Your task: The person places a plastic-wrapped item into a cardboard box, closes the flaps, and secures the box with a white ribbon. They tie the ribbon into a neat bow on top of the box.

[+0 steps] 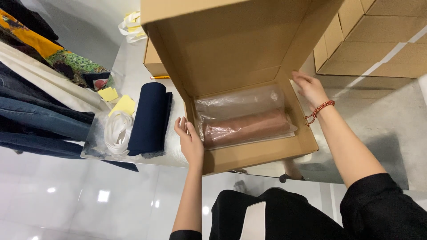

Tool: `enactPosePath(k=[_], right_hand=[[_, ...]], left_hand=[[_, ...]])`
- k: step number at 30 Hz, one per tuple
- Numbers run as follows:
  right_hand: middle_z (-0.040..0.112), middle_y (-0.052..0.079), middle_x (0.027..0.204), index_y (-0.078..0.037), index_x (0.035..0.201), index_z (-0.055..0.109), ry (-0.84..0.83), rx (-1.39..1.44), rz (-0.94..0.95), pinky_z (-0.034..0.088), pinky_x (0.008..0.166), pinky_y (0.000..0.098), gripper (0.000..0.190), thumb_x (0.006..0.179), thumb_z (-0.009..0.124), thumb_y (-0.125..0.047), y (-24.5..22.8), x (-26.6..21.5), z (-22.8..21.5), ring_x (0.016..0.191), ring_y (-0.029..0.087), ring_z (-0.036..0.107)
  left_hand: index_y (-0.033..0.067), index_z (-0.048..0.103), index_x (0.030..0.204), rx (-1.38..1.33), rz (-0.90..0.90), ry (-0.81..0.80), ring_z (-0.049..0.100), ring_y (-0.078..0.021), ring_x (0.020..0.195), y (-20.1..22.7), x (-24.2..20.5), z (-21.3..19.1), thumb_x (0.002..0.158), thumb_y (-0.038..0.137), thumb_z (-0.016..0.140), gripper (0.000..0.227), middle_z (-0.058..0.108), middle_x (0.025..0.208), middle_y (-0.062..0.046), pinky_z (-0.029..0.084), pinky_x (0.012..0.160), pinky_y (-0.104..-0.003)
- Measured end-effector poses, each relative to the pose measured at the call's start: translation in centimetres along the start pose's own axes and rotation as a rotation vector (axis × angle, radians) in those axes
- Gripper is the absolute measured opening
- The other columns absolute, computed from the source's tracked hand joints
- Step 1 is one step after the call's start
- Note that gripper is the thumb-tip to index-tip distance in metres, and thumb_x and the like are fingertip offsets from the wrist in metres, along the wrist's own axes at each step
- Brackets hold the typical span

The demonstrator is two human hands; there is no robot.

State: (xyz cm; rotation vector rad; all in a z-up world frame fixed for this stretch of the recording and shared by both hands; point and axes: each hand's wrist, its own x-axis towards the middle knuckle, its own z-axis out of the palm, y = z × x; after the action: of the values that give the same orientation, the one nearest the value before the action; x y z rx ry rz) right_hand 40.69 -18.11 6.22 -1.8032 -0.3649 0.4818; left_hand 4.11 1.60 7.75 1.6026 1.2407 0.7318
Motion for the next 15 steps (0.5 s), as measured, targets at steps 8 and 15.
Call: enactPosePath(k=[8, 15], right_hand=[[0.052, 0.017, 0.158, -0.005, 0.147, 0.06, -0.1, 0.191, 0.043, 0.042, 0.116, 0.0526, 0.039, 0.111, 0.064, -0.021, 1.7, -1.1, -0.2, 0.152, 0.036, 0.043], [0.06, 0.011, 0.15, -0.007, 0.144, 0.064, -0.146, 0.295, 0.073, 0.047, 0.114, 0.0483, 0.033, 0.113, 0.055, -0.017, 2.3, -2.9, -2.1, 0.146, 0.03, 0.053]], left_hand=[[0.0281, 0.022, 0.168, -0.058, -0.003, -0.005, 0.046, -0.0355, 0.152, -0.5, 0.1, -0.2, 0.116, 0.048, 0.021, 0.056, 0.046, 0.169, -0.003, 0.036, 0.124, -0.054], [0.0275, 0.031, 0.169, -0.256, 0.014, 0.043, 0.05, -0.037, 0.148, -2.4, 0.4, 0.5, 0.116, 0.051, 0.013, 0.061, 0.047, 0.168, -0.004, 0.037, 0.125, -0.054]])
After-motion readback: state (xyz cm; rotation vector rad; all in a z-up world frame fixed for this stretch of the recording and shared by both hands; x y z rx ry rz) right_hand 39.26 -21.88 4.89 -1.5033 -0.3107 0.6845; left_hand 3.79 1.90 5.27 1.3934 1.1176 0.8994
